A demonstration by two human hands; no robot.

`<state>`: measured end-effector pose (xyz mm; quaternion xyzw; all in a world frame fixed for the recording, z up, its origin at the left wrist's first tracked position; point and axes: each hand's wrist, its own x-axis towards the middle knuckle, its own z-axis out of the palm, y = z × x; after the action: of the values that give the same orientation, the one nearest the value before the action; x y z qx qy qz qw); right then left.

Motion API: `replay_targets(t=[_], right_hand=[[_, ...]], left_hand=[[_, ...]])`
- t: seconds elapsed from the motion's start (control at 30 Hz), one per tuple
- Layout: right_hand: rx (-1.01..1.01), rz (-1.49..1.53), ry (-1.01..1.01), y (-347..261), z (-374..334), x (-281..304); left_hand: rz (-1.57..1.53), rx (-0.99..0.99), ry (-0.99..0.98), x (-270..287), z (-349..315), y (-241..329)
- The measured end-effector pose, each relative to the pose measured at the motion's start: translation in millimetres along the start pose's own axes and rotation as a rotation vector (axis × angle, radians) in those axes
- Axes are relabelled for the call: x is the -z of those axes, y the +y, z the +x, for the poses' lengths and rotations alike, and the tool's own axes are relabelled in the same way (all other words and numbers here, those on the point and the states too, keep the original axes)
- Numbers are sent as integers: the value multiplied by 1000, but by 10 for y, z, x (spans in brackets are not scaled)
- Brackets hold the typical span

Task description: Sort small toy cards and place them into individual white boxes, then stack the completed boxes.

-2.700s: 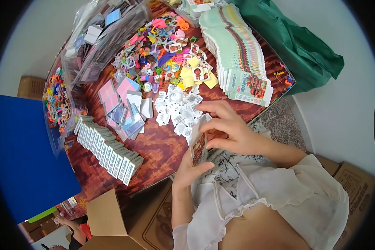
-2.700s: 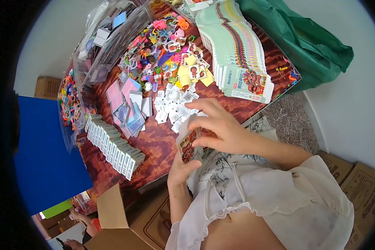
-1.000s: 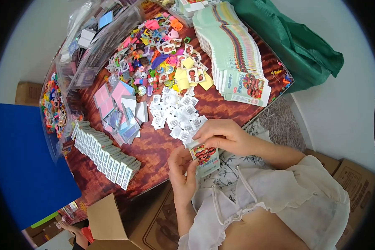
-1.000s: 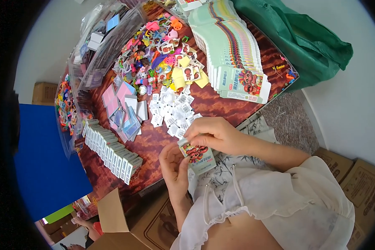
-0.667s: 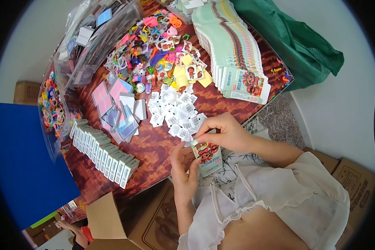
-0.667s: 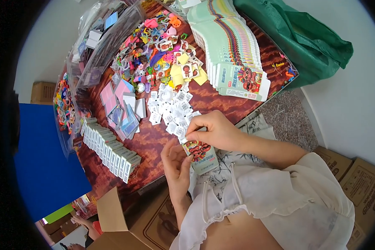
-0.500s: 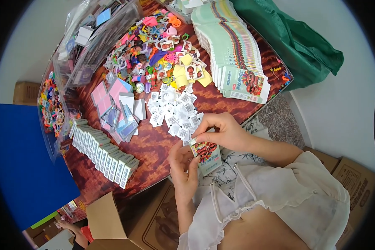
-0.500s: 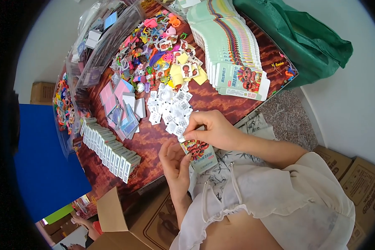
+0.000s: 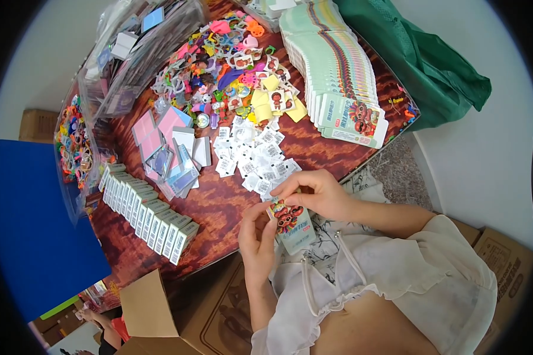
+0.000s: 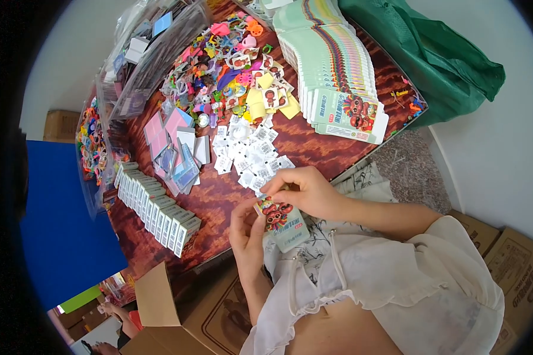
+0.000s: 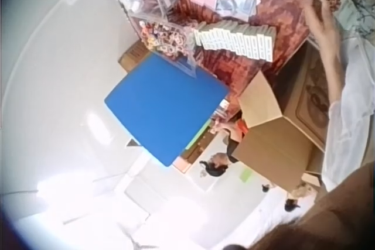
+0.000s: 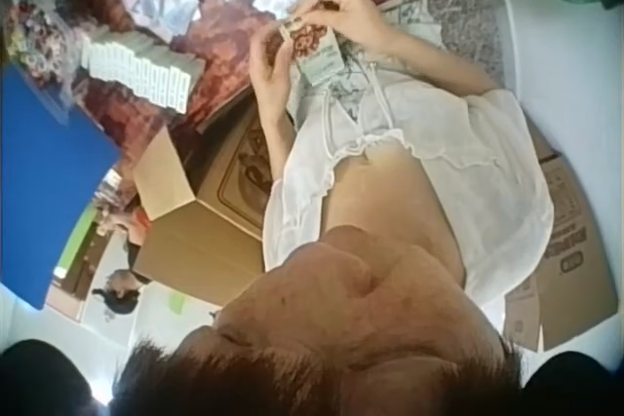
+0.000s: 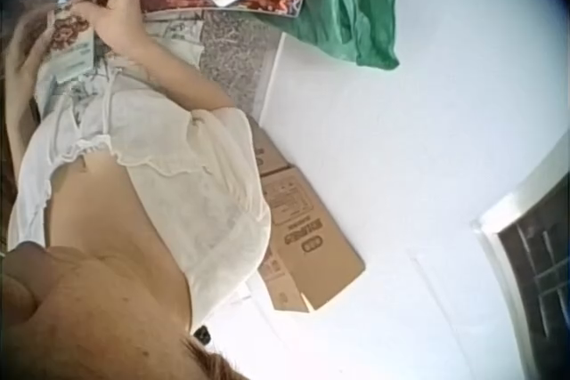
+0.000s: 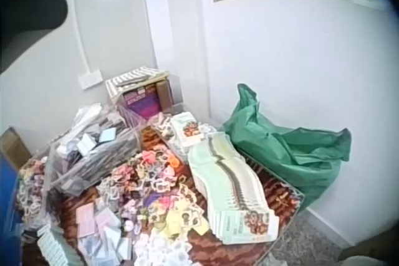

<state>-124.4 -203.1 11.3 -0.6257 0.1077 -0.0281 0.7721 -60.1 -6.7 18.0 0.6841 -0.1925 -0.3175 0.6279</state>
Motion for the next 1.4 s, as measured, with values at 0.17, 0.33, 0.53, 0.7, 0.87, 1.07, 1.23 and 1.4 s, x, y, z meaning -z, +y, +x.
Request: replay_targets(t=[0.17,0.33,0.53,0.7,0.87,1.07,1.23,1.4], right_hand=[[-194,592,151,10,308,-22],[-362,703,45,50,358,-435],[67,-373,-67,-43,869,-309],[431,-800,109,-26,1777,-472],[477,-967,299,-70,2315,-667],[651,-1176,50,21,2536,-1234],[602,-1174,160,-44,2690,-1376],[680,-1272,42,-156,3065,-1391]], left_hand=[[-166,-157,171,-48,67,-9],[99,-401,438,-72,150,-21],[707,-243,491,378,150,122],[952,-283,470,470,260,-150],[892,-274,485,494,257,-162],[887,-273,469,494,270,-126],[871,-274,468,515,259,-170],[852,-282,481,531,227,-204]])
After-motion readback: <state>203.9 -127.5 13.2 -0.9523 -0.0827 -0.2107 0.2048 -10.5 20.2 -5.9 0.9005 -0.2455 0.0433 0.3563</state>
